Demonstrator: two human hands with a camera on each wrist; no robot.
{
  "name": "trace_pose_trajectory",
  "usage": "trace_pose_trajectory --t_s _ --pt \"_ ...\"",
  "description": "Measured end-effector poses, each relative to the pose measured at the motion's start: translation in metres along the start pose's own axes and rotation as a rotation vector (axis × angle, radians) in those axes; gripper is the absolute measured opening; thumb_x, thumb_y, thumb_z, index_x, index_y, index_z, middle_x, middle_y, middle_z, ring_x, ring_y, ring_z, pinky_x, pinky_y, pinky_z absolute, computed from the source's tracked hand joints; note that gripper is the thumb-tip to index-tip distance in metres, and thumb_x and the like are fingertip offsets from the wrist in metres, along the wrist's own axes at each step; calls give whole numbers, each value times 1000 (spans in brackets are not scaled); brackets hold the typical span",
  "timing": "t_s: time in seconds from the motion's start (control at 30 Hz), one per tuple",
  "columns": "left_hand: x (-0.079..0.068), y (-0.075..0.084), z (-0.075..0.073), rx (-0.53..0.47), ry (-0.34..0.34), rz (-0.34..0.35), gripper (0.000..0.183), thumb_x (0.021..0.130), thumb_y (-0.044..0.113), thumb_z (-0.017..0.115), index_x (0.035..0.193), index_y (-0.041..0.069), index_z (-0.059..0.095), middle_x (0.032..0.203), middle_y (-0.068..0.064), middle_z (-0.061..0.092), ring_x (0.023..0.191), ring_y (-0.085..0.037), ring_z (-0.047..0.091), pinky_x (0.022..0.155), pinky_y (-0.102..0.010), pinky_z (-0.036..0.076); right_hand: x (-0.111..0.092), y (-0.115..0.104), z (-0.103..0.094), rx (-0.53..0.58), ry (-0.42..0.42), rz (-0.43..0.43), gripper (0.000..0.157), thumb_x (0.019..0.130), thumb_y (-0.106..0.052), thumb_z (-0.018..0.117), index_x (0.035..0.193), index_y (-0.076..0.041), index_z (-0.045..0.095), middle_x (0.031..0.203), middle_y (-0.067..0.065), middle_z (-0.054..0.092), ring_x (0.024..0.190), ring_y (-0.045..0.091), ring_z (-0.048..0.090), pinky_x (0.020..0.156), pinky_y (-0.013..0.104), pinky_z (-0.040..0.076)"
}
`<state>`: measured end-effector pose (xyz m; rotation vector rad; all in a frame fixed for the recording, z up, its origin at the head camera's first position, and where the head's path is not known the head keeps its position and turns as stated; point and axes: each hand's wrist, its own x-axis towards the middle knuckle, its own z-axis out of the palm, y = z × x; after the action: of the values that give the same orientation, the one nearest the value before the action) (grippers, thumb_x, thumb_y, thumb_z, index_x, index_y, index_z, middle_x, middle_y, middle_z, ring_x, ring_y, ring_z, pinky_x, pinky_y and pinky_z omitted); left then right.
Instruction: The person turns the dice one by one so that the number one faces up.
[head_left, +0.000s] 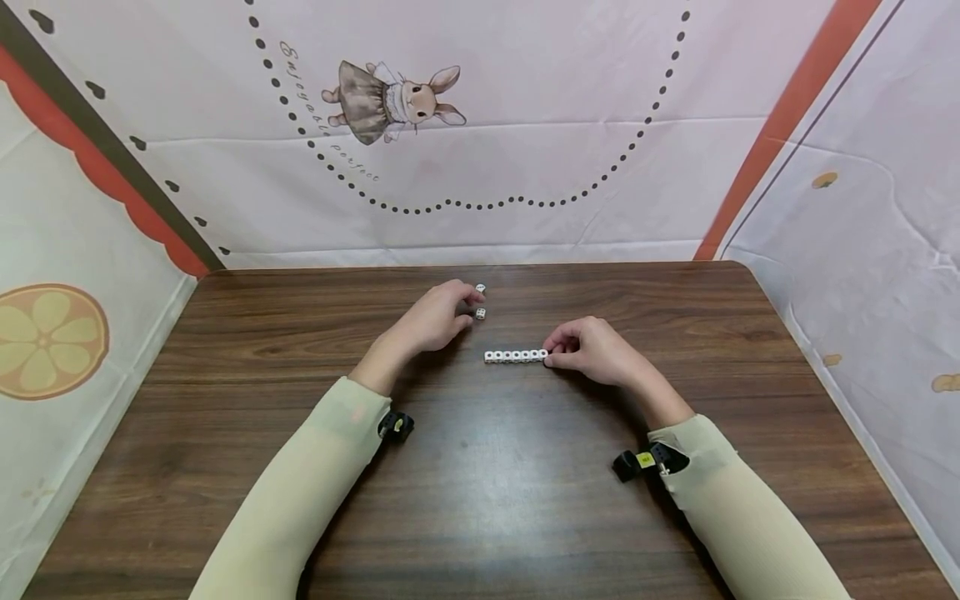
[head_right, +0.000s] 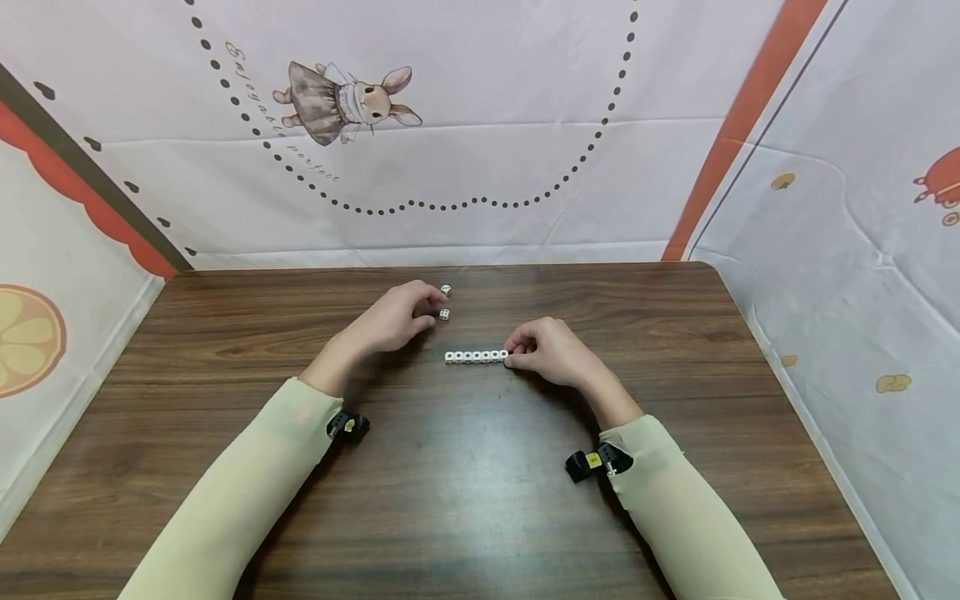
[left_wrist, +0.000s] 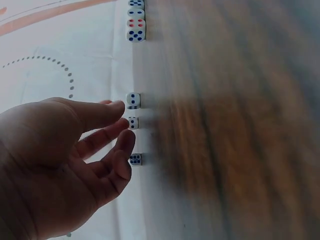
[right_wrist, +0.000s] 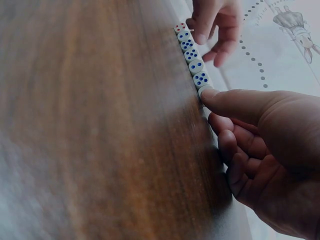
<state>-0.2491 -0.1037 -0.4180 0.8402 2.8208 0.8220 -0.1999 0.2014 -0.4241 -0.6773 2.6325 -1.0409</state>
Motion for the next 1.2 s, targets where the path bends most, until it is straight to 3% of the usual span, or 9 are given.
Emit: trace_pose_trajectory --t_s 0.23,0.4,0.67,0.87,1.2 --pt "9 -2 1 52 -51 66 41 93 -11 62 129 6 73 129 -12 68 128 -28 61 113 -41 43 1 -2 1 -4 6 5 9 95 -19 83 100 -13 79 84 -6 71 79 15 62 75 35 50" --pt "9 0 -1 70 -74 63 32 94 -7 67 122 6 76 122 -11 70 117 -29 64 106 -42 47 2 -3 0 -10 3 -5 10 94 -18 83 100 -12 79 85 -6 71 80 14 62 76 35 50" --pt "6 1 -1 110 -104 37 15 99 10 74 114 7 76 109 -7 71 107 -26 63 100 -42 48 0 -2 -1 2 1 0 10 95 -18 83 101 -11 79 85 -4 70 80 16 61 76 36 50" --pt "0 1 0 59 -81 -14 7 101 11 73 107 7 73 99 -6 69 95 -23 62 90 -40 50 0 -2 -1 5 3 -1 9 94 -18 83 100 -12 79 84 -4 70 79 16 61 75 36 49" --pt "-13 -10 -8 14 -47 -84 7 100 11 74 103 7 70 95 -5 67 90 -21 62 86 -40 50 0 -2 -1 0 4 -7 9 94 -17 84 100 -12 79 84 -5 70 79 15 61 75 36 49"
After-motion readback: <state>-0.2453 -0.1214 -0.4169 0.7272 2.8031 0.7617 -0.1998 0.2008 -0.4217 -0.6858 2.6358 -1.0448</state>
